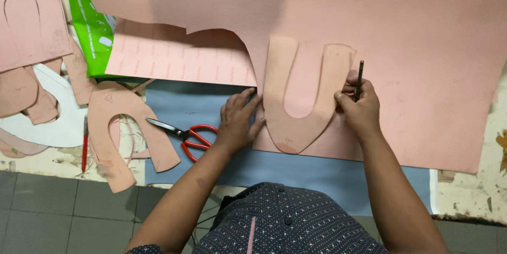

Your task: The person traces a U-shaped template onto pink foam using a pencil, then cuts out the traced shape with scissors. They repeat the process with a second U-shaped template, tracing and cutting the foam to create pattern pieces.

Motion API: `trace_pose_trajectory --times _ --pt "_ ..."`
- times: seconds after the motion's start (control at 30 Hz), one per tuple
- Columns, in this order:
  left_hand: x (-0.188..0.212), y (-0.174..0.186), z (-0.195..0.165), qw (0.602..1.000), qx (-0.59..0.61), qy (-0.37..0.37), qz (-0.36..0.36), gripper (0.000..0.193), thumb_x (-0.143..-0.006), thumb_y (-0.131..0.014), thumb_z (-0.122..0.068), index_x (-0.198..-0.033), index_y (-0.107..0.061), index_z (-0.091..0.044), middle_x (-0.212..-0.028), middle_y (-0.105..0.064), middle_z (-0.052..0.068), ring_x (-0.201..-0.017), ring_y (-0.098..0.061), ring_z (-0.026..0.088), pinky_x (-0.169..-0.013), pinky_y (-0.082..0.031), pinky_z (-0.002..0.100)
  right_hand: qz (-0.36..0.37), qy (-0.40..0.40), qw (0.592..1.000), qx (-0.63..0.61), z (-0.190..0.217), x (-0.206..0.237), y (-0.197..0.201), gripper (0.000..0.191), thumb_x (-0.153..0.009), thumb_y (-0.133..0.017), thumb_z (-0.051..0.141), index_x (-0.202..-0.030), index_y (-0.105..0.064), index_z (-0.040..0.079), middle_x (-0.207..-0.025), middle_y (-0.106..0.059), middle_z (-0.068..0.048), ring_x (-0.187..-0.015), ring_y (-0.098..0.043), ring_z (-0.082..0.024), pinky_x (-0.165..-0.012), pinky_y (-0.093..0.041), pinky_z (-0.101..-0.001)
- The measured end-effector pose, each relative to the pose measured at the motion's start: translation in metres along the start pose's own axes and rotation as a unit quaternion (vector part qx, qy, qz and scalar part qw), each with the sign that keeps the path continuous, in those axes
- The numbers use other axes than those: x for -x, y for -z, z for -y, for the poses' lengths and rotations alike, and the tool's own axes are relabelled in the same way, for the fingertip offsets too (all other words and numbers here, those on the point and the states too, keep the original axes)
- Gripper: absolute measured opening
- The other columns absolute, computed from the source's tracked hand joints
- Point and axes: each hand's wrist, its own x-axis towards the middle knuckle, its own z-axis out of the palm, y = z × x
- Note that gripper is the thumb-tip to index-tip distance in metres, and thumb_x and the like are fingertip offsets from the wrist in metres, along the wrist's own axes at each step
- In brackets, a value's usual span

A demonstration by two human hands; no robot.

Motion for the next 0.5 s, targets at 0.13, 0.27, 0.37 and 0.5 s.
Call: trace_pose_trajectory --times 0.13,0.27,0.37,0.5 --pt "-0.002 -0.001 0.000 1.000 0.000 -0.001 0.005 0.071 -0.083 -0.078 -0.035 -0.146 -0.053 -0.014 -0.148 -0.044 0.016 -0.135 -0.039 0.038 -0.111 -0.029 0.055 -0.018 0.026 0.997 0.076 0.002 -0.003 -0.006 0.033 -0.091 -0.073 0.009 -0.121 -0.061 0.001 -0.102 -0.068 -0.004 -0.087 -0.066 -0.011 -0.072 -0.058 -0.0264" --pt "-0.001 -0.002 -0.002 1.000 -0.019 -0.006 -0.011 0.064 -0.083 -0.078 -0.034 -0.144 -0.059 -0.022 -0.148 -0.046 0.013 -0.136 -0.041 0.035 -0.113 -0.031 0.052 -0.052 0.053 0.980 0.185 -0.001 0.002 -0.005 0.036 -0.089 -0.081 0.018 -0.119 -0.069 0.002 -0.104 -0.065 -0.005 -0.086 -0.062 -0.013 -0.076 -0.055 -0.0287" --pt "-0.001 -0.002 -0.002 1.000 -0.012 -0.004 -0.006 0.062 -0.084 -0.077 -0.034 -0.142 -0.059 -0.021 -0.149 -0.046 0.012 -0.136 -0.042 0.034 -0.114 -0.031 0.051 -0.040 0.067 0.963 0.260 -0.009 0.016 0.004 0.043 -0.087 -0.082 0.023 -0.123 -0.069 0.004 -0.105 -0.063 -0.006 -0.089 -0.063 -0.017 -0.080 -0.054 -0.0324" --pt "-0.001 -0.003 0.000 1.000 -0.016 -0.022 0.002 0.061 -0.086 -0.075 -0.033 -0.142 -0.059 -0.018 -0.154 -0.047 0.005 -0.137 -0.043 0.030 -0.115 -0.030 0.049 0.029 0.079 0.945 0.317 -0.020 0.033 0.011 0.058 -0.080 -0.085 0.025 -0.134 -0.066 0.009 -0.112 -0.056 -0.009 -0.094 -0.059 -0.020 -0.083 -0.052 -0.0341"
